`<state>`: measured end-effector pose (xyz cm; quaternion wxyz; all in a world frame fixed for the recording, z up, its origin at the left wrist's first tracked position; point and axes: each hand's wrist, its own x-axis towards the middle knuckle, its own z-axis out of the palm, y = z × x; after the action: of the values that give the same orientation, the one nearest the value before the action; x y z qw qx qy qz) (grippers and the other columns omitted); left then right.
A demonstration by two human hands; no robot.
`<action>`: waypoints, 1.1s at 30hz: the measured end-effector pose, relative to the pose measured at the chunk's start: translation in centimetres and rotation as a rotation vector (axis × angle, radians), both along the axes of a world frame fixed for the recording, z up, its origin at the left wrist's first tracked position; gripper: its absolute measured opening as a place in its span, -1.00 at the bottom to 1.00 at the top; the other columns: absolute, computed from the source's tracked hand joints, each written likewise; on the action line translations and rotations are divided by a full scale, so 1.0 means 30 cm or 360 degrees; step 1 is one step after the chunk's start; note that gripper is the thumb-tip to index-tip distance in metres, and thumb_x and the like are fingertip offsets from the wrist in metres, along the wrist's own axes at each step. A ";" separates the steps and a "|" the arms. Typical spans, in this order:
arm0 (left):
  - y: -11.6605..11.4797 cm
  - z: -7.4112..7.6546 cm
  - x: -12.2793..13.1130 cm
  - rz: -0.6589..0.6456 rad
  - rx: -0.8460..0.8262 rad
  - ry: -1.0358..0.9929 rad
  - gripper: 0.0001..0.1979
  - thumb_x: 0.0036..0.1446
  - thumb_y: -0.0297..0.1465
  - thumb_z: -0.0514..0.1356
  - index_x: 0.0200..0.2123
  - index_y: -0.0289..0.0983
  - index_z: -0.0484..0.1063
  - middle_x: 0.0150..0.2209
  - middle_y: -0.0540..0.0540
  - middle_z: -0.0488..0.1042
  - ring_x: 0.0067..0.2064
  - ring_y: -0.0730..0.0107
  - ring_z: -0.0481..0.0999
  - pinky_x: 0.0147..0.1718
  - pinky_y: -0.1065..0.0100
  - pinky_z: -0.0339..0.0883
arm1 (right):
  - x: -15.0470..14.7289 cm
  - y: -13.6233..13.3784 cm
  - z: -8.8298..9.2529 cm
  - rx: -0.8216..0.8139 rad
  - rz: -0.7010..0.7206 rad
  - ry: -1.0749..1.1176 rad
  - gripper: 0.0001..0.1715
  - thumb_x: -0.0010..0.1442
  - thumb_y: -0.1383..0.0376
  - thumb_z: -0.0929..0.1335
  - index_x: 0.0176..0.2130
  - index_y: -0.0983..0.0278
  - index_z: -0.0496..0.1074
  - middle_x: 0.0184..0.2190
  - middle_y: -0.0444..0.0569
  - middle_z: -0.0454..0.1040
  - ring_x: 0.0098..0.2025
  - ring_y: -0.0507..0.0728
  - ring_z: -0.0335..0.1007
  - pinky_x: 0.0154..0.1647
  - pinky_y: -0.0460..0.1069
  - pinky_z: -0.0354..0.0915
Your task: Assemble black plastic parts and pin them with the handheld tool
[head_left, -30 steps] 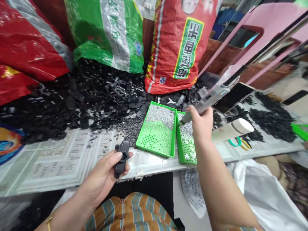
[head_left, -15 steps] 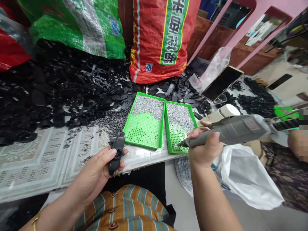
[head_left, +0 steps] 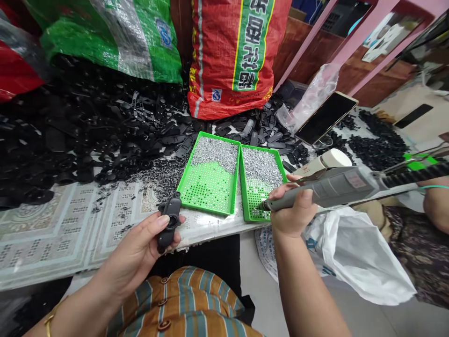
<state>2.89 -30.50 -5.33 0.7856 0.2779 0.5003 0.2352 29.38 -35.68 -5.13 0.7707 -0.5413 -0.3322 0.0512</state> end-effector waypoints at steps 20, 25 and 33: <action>-0.008 0.008 0.024 0.0099 -0.0053 -0.0363 -0.75 -0.02 -0.27 0.25 -0.38 -0.31 0.30 -0.42 0.00 0.33 -0.46 0.52 0.40 -0.46 0.44 0.24 | -0.358 0.098 0.233 0.0146 0.1056 0.0529 -0.46 -0.10 -0.17 0.32 -0.33 0.19 0.37 -0.74 -0.24 0.26 -0.73 0.02 0.13 -0.63 -0.02 0.13; -0.012 -0.012 0.012 0.0105 -0.0039 -0.0441 -0.73 -0.03 -0.25 0.25 -0.33 -0.30 0.31 -0.41 0.02 0.31 -0.46 0.51 0.41 -0.46 0.43 0.20 | -0.424 0.135 0.216 0.0154 0.1157 0.0534 -0.47 -0.08 -0.15 0.32 -0.31 0.22 0.37 -0.74 -0.24 0.26 -0.73 0.03 0.13 -0.65 -0.02 0.11; -0.015 -0.009 0.005 0.0117 -0.0025 -0.0462 -0.72 -0.06 -0.23 0.26 -0.37 -0.29 0.31 -0.44 0.03 0.30 -0.48 0.52 0.39 -0.43 0.40 0.19 | -0.448 0.152 0.194 0.0099 0.1046 0.0443 -0.47 -0.03 -0.17 0.25 -0.35 0.21 0.37 -0.77 -0.26 0.22 -0.77 0.02 0.10 -0.68 -0.03 0.08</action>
<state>3.04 -30.94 -5.61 0.8427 0.2163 0.3930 0.2977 15.96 -31.12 0.70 0.7671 -0.3696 -0.3817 0.3596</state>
